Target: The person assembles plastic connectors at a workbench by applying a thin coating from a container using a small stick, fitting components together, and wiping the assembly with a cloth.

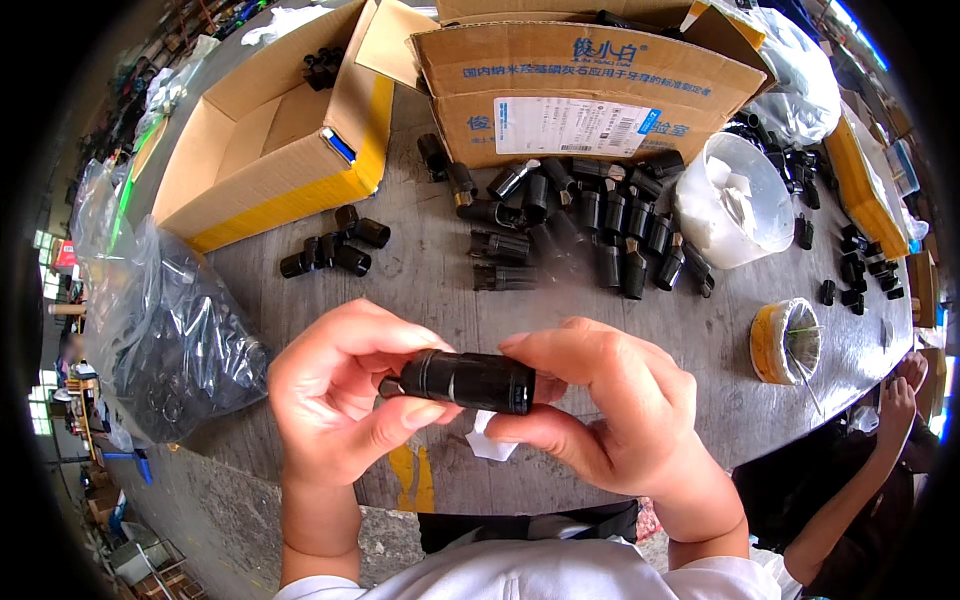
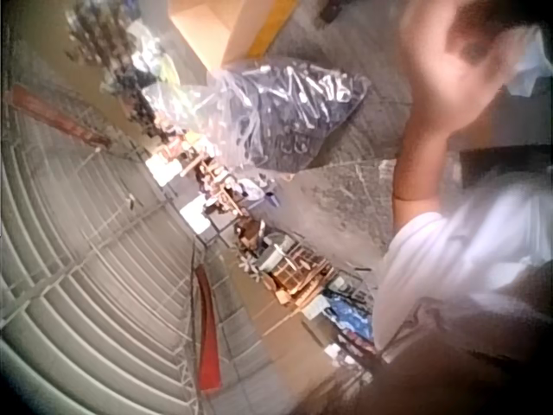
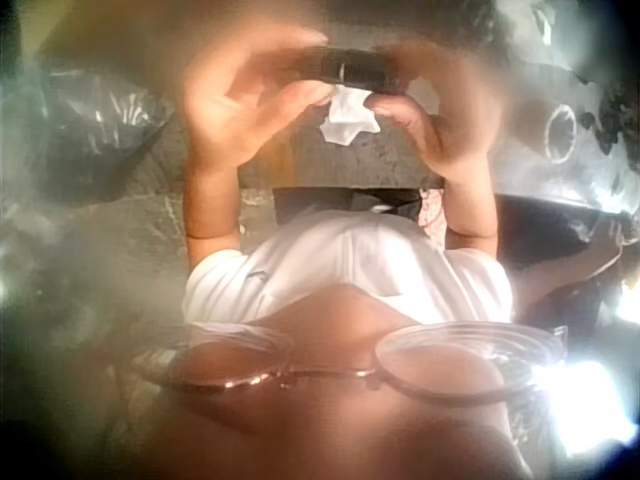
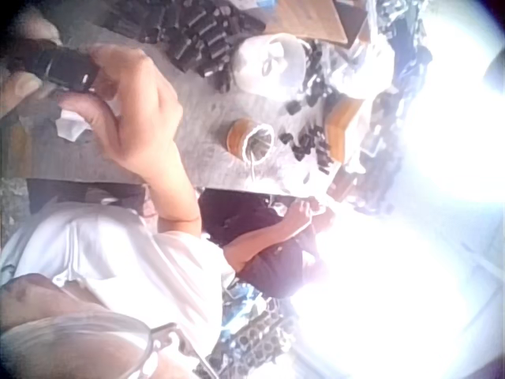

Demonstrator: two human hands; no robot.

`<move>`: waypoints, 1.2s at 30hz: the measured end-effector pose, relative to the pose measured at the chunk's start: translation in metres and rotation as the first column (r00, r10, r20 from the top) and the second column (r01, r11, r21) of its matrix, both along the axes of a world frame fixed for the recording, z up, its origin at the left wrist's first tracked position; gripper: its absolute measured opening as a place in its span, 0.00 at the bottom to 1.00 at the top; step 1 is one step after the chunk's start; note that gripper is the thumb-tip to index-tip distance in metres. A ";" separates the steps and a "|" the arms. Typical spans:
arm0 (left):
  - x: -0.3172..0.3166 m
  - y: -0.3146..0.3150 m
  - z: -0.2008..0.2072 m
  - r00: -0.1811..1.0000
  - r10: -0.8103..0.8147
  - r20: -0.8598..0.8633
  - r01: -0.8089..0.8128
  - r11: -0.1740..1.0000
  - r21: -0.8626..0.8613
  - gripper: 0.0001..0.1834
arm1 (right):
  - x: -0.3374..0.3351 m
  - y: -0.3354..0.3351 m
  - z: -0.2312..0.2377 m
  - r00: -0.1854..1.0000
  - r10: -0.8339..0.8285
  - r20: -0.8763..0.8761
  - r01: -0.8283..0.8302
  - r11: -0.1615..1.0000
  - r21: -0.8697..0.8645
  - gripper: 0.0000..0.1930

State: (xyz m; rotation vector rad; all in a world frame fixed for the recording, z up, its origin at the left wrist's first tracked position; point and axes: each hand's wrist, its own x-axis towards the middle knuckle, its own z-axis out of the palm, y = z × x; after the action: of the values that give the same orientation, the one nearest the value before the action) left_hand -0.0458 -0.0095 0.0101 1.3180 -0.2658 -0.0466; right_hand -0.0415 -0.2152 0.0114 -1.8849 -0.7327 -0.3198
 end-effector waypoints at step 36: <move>0.000 0.001 -0.003 0.917 0.009 0.398 -0.175 0.907 0.383 0.16 | 0.003 0.001 -0.008 0.994 -0.028 0.109 0.020 0.997 0.076 0.25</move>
State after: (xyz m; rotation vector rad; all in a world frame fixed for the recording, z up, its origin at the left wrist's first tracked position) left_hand -0.0455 -0.0088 0.0070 1.7602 -0.5536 0.2593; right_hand -0.0386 -0.2146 0.0039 -1.8176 -0.7616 -0.4637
